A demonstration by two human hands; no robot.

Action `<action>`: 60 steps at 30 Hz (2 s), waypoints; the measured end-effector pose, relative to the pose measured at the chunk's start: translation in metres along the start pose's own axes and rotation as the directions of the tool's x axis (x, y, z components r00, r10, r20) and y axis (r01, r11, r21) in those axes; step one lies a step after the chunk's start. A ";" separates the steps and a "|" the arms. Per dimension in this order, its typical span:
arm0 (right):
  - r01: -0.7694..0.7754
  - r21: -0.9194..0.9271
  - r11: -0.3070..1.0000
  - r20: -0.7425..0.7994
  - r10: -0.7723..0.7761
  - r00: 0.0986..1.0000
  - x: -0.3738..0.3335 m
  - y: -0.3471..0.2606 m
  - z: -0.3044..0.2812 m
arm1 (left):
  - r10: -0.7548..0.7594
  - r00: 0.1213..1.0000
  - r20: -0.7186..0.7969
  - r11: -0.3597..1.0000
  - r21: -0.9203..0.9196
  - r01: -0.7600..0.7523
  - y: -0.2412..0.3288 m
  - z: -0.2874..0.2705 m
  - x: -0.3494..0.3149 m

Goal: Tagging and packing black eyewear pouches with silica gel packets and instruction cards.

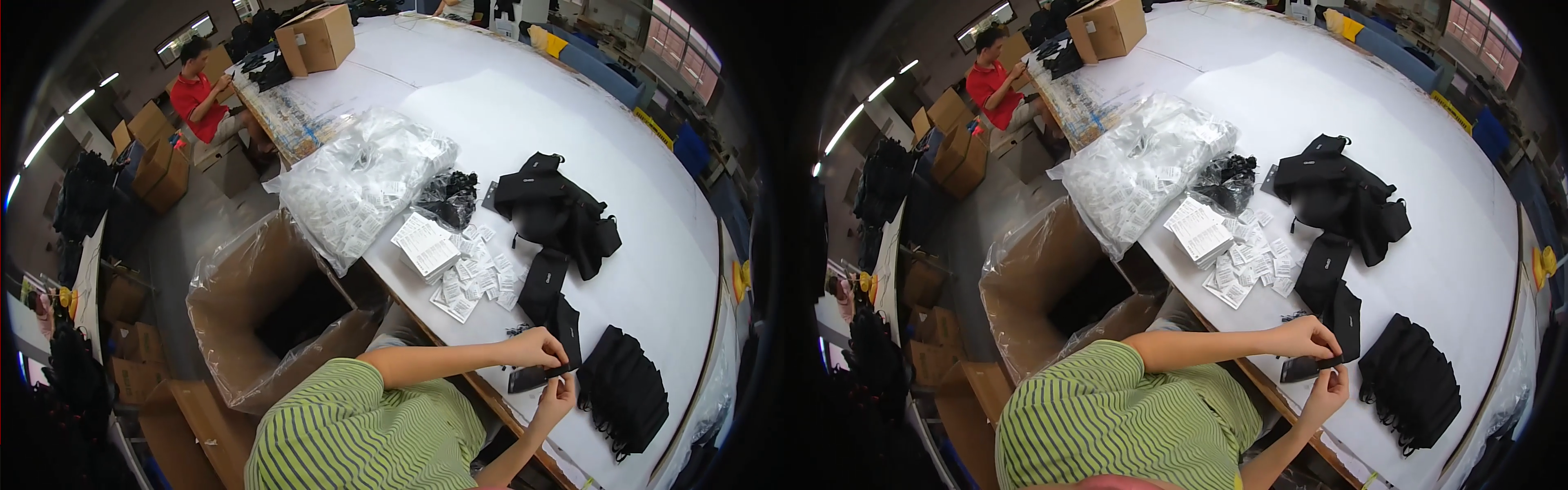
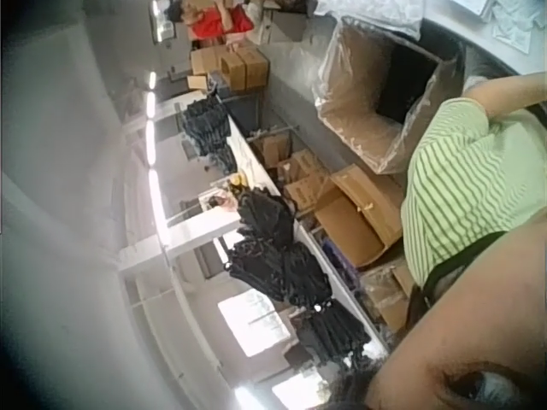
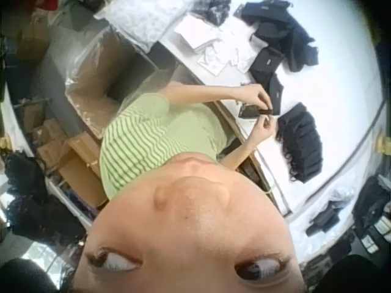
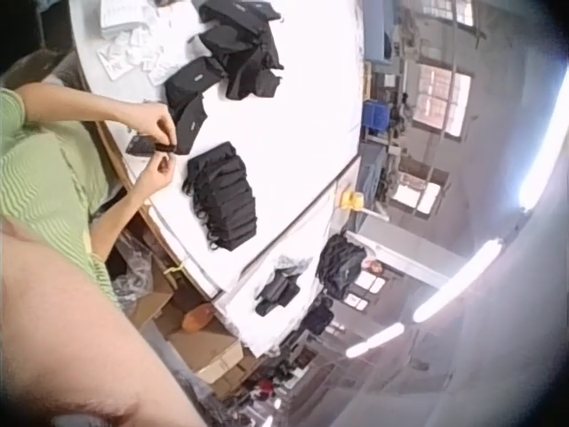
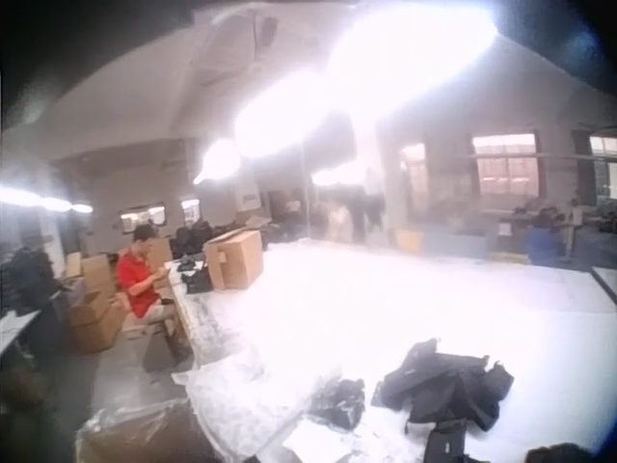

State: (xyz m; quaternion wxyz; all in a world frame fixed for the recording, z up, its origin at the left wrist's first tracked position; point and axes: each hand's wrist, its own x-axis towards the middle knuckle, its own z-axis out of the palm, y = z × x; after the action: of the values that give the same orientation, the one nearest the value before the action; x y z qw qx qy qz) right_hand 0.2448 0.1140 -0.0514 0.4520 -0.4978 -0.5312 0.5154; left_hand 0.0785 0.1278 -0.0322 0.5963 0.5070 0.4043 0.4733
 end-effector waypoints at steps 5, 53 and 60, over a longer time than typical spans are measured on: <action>0.081 -0.187 0.979 0.074 -0.068 0.995 -0.007 0.001 0.009 | -0.018 0.999 -0.048 0.997 0.073 0.022 -0.002 -0.009 -0.020; 0.208 -0.241 0.948 0.382 -0.104 0.918 -0.014 -0.042 0.017 | -0.080 0.942 -0.325 0.929 -0.367 -0.048 0.018 -0.030 -0.055; -0.047 0.473 0.880 0.307 -0.114 0.945 -0.026 -0.033 0.008 | -0.090 0.968 -0.233 0.867 -0.496 -0.039 0.012 -0.016 -0.057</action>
State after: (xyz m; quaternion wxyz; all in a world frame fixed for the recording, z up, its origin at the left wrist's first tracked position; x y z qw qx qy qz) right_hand 0.2376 0.0883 -0.0184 0.4749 -0.2705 -0.4647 0.6967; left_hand 0.0480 0.0760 -0.0229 0.6573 0.2677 0.3469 0.6131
